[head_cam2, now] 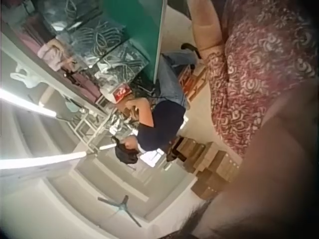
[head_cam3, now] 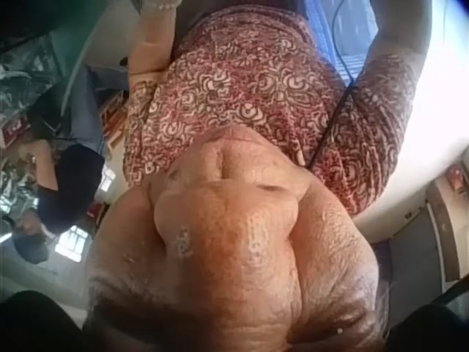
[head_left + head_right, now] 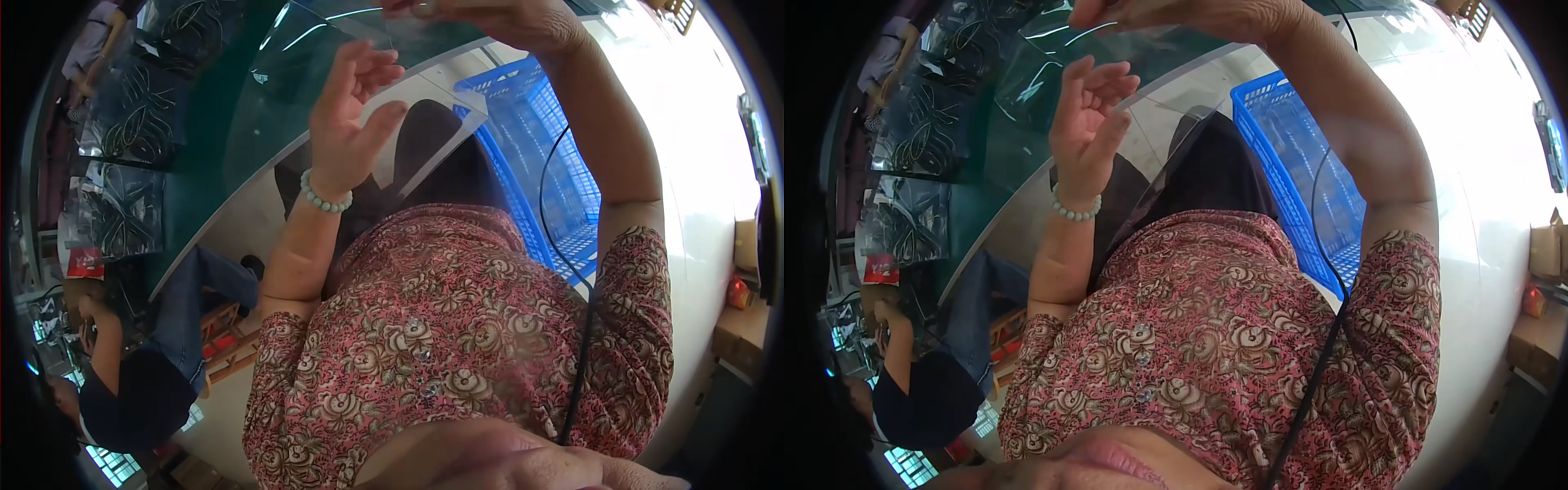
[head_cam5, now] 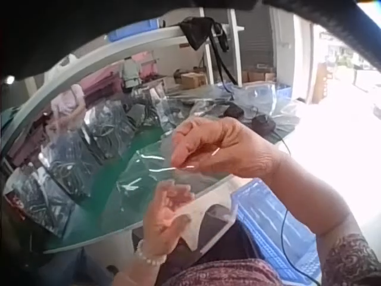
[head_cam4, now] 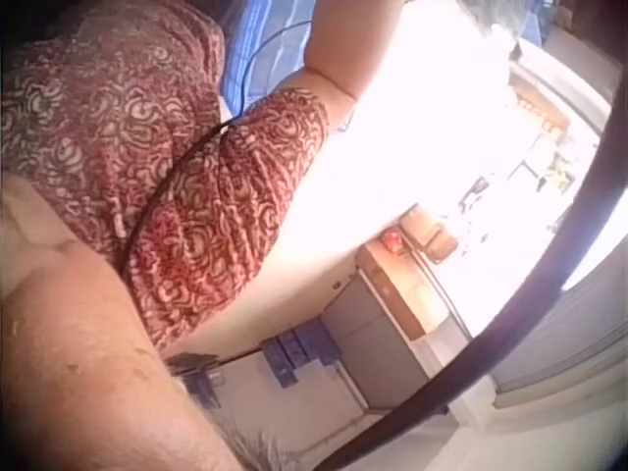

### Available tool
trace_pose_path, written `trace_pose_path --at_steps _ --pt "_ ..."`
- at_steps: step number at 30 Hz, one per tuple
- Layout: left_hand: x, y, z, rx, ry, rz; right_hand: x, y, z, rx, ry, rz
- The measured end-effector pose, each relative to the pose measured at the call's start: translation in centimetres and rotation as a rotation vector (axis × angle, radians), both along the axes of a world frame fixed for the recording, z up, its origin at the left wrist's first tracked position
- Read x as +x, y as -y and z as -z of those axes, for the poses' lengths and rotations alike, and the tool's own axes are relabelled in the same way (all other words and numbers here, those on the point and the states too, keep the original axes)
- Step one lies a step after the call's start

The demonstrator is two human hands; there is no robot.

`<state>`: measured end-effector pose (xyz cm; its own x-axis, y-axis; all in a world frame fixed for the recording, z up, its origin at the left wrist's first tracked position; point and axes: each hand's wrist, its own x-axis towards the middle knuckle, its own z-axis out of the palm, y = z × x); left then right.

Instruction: Folding and assembling transparent plastic sheets into small boxes.

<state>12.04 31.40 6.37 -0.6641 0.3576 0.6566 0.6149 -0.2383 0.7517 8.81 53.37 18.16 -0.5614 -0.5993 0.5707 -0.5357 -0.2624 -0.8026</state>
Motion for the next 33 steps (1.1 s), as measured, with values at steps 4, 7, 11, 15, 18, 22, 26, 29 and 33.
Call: trace_pose_path --at_steps 4,7,11,15,18,22,26,29,33 --pt "-1.2 0.6 -1.9 0.26 0.302 0.311 0.6 -0.9 -0.6 -0.091 -0.07 -0.172" --pt "1.7 -1.1 -3.6 0.431 0.413 0.796 -1.5 -1.3 1.5 -0.014 -0.262 -0.177" --pt "2.6 -1.9 -4.0 0.112 0.087 0.409 -0.9 0.0 0.8 0.051 -0.577 -0.26" --pt "2.6 0.0 -4.9 0.26 0.564 0.634 -0.2 2.1 0.1 -0.03 -1.243 -0.354" --pt "3.0 0.5 -5.1 0.237 0.712 0.584 4.4 0.9 1.2 0.112 -0.718 0.056" --pt "4.4 1.1 -5.1 0.298 0.905 0.604 5.7 1.1 1.6 0.145 -0.88 0.206" --pt "5.4 0.0 -5.9 0.548 0.89 0.702 6.7 1.2 1.7 0.213 -0.971 0.301" --pt "5.4 0.3 -5.7 0.576 0.93 0.839 6.9 2.0 3.9 0.162 -1.011 0.457" --pt "3.7 0.6 -3.5 0.492 0.729 1.011 9.5 2.1 5.1 0.119 -0.775 0.774"
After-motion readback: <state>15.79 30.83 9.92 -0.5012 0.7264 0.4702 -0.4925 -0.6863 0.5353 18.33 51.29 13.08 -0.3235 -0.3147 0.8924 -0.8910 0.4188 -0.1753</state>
